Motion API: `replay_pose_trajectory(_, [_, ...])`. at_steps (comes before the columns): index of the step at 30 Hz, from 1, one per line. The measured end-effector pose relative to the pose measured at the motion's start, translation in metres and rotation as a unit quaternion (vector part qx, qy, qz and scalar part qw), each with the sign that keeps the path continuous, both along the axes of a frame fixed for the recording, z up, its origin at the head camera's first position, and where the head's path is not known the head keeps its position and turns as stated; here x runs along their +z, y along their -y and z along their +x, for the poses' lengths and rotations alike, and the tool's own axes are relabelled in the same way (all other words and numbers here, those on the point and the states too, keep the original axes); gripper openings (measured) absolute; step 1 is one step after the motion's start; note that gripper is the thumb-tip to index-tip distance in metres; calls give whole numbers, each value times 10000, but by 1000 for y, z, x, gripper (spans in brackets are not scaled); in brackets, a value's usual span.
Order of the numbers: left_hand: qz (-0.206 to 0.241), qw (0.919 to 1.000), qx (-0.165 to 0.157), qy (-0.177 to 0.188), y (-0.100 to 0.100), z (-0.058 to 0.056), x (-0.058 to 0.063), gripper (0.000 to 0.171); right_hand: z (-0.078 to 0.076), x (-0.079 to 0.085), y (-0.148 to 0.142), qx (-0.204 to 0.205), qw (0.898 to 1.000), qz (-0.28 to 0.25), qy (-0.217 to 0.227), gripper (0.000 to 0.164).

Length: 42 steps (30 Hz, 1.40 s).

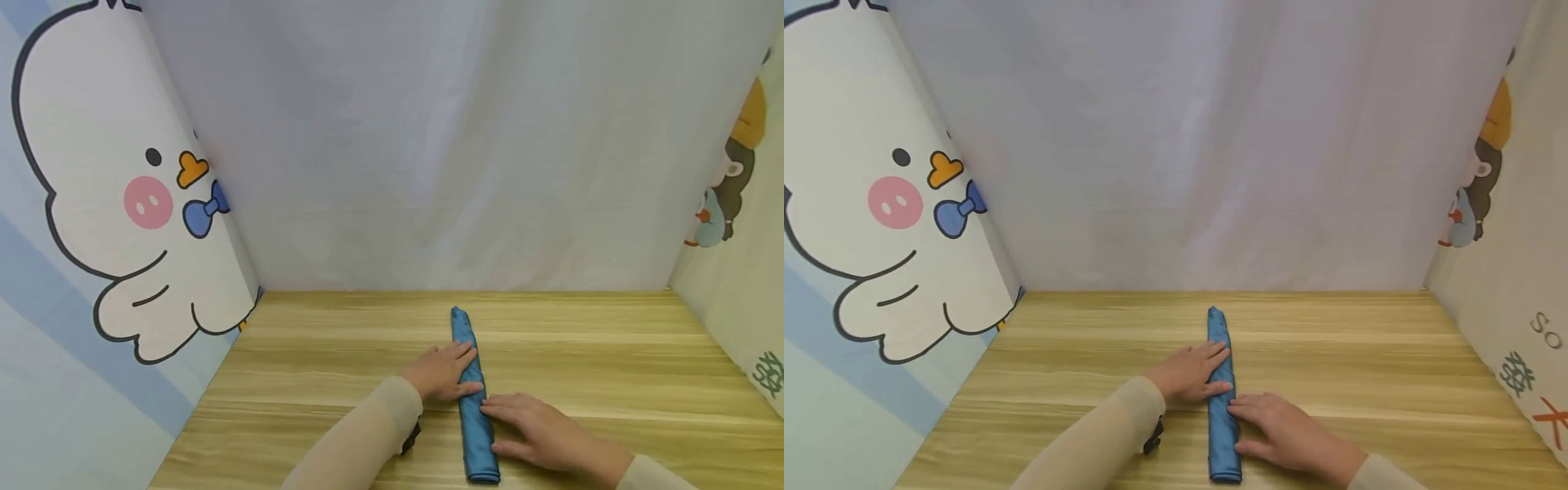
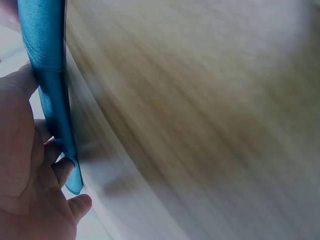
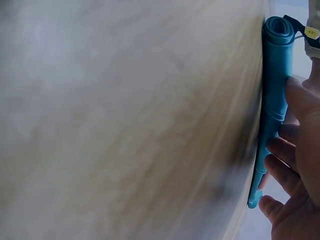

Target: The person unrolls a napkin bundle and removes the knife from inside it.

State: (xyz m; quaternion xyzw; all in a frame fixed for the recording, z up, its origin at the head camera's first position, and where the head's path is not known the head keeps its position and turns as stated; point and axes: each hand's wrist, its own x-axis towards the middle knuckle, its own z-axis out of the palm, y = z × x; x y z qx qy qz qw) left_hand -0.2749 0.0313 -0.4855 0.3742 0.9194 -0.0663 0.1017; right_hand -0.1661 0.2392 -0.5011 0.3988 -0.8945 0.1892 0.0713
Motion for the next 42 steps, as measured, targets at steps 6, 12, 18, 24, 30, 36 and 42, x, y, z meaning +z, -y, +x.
replay_pose_trajectory(6, [-34,10000,59,-32,-1,-1,-3,78,-2,1,3,-131,9994,204,232,53])
replay_pose_trajectory(12, [-100,9999,90,-79,-1,-4,-6,79,-3,4,7,-284,9972,206,666,56])
replay_pose_trajectory(18, [-102,9998,124,-94,-2,-4,-6,80,0,7,13,-712,9921,85,1027,55])
replay_pose_trajectory(24, [-51,9998,140,-106,-2,-3,-7,81,-2,8,18,-1069,9881,-40,1108,45])
replay_pose_trajectory(30, [-27,9999,121,-109,-2,-1,-6,80,-3,10,19,-1168,9866,-160,1124,44])
replay_pose_trajectory(36, [15,9999,121,-23,-1,0,-3,80,-2,8,19,-1197,9858,-256,1152,43])
replay_pose_trajectory(42, [-5,9999,118,18,-1,-1,-6,82,0,5,22,-1269,9846,-370,1142,32])
